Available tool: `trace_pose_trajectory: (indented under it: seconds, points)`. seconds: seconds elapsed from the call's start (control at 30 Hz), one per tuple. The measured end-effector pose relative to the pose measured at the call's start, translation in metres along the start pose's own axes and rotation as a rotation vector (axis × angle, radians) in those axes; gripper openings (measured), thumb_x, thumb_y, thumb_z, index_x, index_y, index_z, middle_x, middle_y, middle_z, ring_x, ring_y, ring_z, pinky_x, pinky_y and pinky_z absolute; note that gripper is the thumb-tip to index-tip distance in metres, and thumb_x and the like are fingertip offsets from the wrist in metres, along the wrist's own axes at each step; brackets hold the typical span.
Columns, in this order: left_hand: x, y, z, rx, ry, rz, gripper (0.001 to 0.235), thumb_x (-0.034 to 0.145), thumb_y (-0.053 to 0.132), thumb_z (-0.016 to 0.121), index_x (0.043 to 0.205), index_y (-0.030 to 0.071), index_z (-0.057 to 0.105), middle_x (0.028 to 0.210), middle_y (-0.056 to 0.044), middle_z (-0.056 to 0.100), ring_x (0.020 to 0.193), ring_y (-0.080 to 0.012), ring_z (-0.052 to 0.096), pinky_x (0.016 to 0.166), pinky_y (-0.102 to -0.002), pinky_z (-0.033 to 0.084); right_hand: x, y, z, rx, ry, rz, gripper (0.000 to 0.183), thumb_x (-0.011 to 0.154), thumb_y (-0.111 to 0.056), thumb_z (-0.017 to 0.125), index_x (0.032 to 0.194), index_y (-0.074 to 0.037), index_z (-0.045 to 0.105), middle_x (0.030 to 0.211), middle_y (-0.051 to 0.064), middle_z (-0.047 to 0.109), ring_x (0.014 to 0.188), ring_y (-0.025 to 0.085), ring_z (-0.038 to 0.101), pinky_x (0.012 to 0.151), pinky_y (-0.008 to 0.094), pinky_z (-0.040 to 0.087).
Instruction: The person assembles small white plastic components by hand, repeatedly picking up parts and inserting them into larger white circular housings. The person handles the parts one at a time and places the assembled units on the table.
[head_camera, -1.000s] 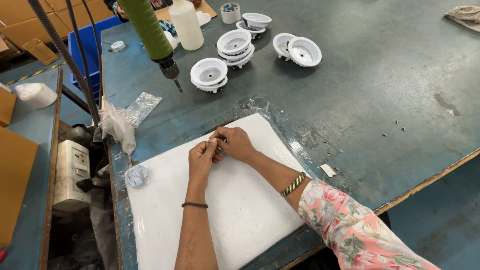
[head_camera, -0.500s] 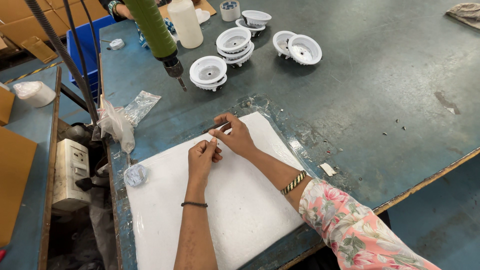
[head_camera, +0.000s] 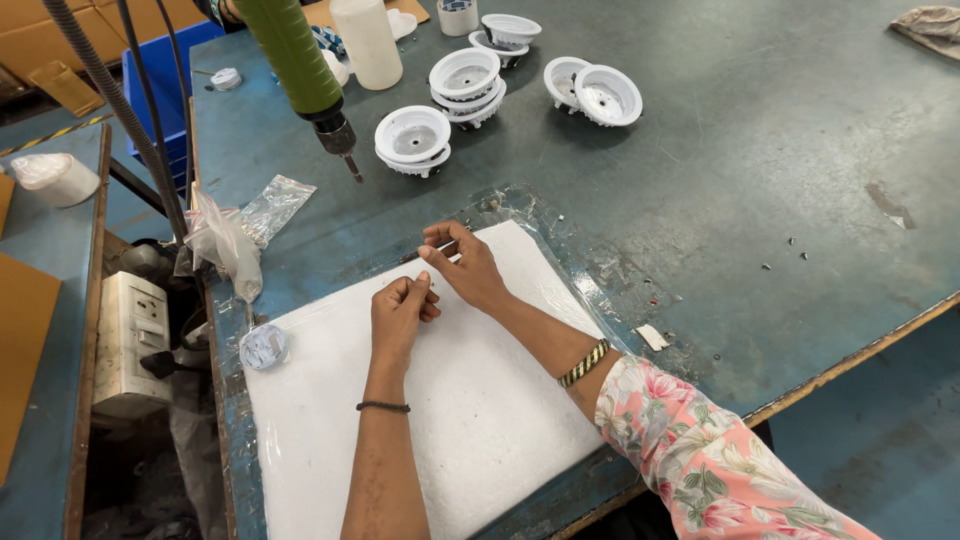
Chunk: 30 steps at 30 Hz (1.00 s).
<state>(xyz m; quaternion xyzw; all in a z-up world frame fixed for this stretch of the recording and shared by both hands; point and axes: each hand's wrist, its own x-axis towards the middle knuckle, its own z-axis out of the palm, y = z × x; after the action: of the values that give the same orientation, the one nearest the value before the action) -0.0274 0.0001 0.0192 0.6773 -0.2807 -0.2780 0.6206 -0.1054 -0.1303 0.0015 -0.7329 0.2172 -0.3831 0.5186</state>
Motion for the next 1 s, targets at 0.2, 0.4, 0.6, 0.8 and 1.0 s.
trace_pose_trajectory:
  seconds: [0.2, 0.4, 0.6, 0.8, 1.0]
  points:
    - [0.0001, -0.001, -0.0007, -0.024, -0.016, 0.022, 0.041, 0.096, 0.033, 0.068, 0.066, 0.008, 0.06, 0.068, -0.008, 0.067, 0.056, -0.0146, 0.063, 0.054, -0.026, 0.052, 0.0, 0.0011, -0.0002, 0.031, -0.005, -0.016, 0.042, 0.093, -0.044, 0.07, 0.119, -0.011, 0.066, 0.108, 0.004, 0.071, 0.09, 0.014, 0.069, 0.074, 0.03, 0.057]
    - [0.0009, -0.0028, -0.0011, -0.033, -0.02, 0.014, 0.041, 0.097, 0.033, 0.068, 0.066, 0.008, 0.059, 0.069, -0.009, 0.067, 0.056, -0.0144, 0.063, 0.055, -0.026, 0.051, 0.0003, 0.0006, -0.0002, 0.052, -0.016, -0.005, 0.041, 0.095, -0.043, 0.068, 0.119, -0.009, 0.066, 0.105, 0.004, 0.071, 0.086, 0.013, 0.069, 0.075, 0.029, 0.056]
    - [0.0013, -0.0042, -0.0011, -0.028, -0.027, 0.027, 0.04, 0.097, 0.033, 0.068, 0.066, 0.008, 0.059, 0.069, -0.009, 0.067, 0.057, -0.0142, 0.063, 0.055, -0.027, 0.051, -0.001, -0.0001, -0.0005, 0.073, -0.023, -0.018, 0.041, 0.096, -0.044, 0.066, 0.118, -0.009, 0.066, 0.104, 0.004, 0.07, 0.084, 0.012, 0.067, 0.073, 0.028, 0.055]
    - [0.0003, -0.0023, -0.0008, -0.029, -0.031, 0.029, 0.04, 0.097, 0.032, 0.068, 0.068, 0.006, 0.06, 0.069, -0.009, 0.068, 0.057, -0.0141, 0.063, 0.055, -0.027, 0.051, 0.0003, 0.0005, 0.0002, 0.069, -0.034, -0.008, 0.044, 0.095, -0.047, 0.065, 0.118, -0.009, 0.066, 0.104, 0.004, 0.071, 0.083, 0.012, 0.068, 0.073, 0.027, 0.056]
    - [-0.001, 0.0001, -0.0002, -0.008, -0.025, 0.02, 0.036, 0.097, 0.032, 0.067, 0.071, 0.007, 0.064, 0.07, -0.009, 0.067, 0.057, -0.0141, 0.063, 0.054, -0.027, 0.05, 0.0006, 0.0012, 0.0004, 0.053, -0.039, 0.002, 0.046, 0.095, -0.049, 0.063, 0.118, -0.01, 0.067, 0.105, 0.004, 0.071, 0.082, 0.013, 0.069, 0.071, 0.028, 0.056]
